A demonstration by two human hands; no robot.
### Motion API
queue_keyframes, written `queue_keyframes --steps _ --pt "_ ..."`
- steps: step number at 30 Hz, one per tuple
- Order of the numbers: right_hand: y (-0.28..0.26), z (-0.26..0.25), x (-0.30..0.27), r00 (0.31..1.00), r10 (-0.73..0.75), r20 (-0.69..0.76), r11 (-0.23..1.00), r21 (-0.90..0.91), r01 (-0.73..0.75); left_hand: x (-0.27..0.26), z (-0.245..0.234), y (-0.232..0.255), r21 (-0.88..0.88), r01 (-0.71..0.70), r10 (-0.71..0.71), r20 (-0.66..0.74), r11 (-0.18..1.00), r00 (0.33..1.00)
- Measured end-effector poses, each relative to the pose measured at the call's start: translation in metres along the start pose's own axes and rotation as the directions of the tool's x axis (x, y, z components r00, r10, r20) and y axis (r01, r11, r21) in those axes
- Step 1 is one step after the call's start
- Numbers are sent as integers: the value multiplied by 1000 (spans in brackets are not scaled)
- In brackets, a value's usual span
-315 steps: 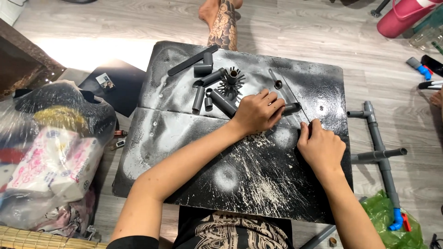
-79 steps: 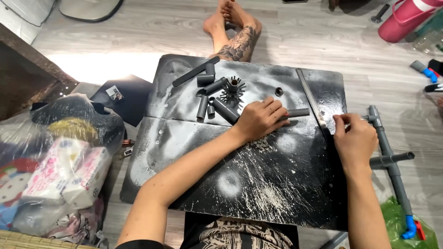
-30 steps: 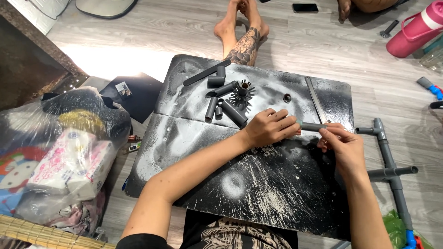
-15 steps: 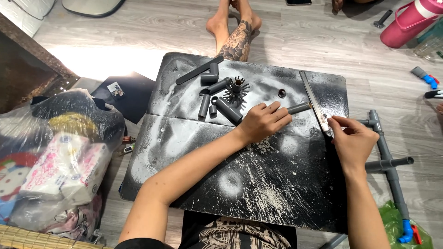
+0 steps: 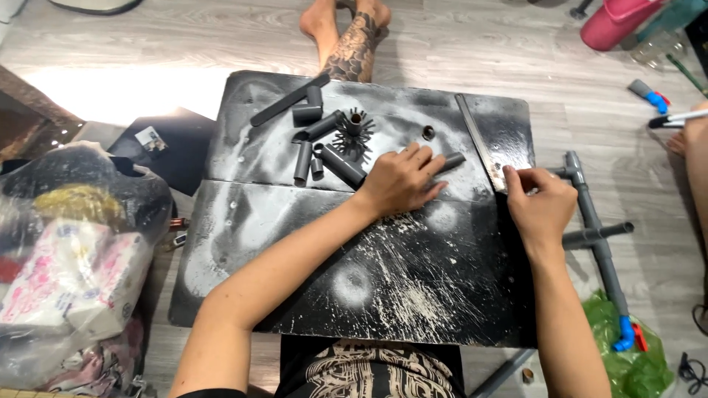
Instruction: Use a hand saw to cut a section of PVC pipe on a small table.
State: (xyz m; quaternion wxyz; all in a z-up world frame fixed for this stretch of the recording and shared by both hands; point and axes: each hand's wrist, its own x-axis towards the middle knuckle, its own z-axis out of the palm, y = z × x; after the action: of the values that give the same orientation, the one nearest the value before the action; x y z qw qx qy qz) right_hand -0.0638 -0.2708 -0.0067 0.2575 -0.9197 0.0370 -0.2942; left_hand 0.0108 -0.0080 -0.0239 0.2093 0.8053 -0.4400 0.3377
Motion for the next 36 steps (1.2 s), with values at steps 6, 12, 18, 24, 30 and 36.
queue_keyframes --steps 6,12,18,24,30,36 --pt "4 1 0 995 -99 10 992 75 98 1 -9 5 33 26 -27 14 999 1000" --pt "1 1 1 999 -51 -1 998 35 51 -1 -10 6 75 3 0 -42 997 999" --pt "-19 -10 1 997 -57 -47 991 119 63 -6 -2 7 118 -189 203 -127 975 971" --pt "-15 -6 0 992 -117 -47 978 165 124 0 -28 12 239 -270 309 -142 933 941" --pt "-5 1 -7 1000 -18 7 997 72 18 -1 -29 15 223 -332 379 -219 916 899" --pt "-26 -11 -3 991 -135 -2 971 199 133 -1 -28 14 194 -309 347 -203 931 916"
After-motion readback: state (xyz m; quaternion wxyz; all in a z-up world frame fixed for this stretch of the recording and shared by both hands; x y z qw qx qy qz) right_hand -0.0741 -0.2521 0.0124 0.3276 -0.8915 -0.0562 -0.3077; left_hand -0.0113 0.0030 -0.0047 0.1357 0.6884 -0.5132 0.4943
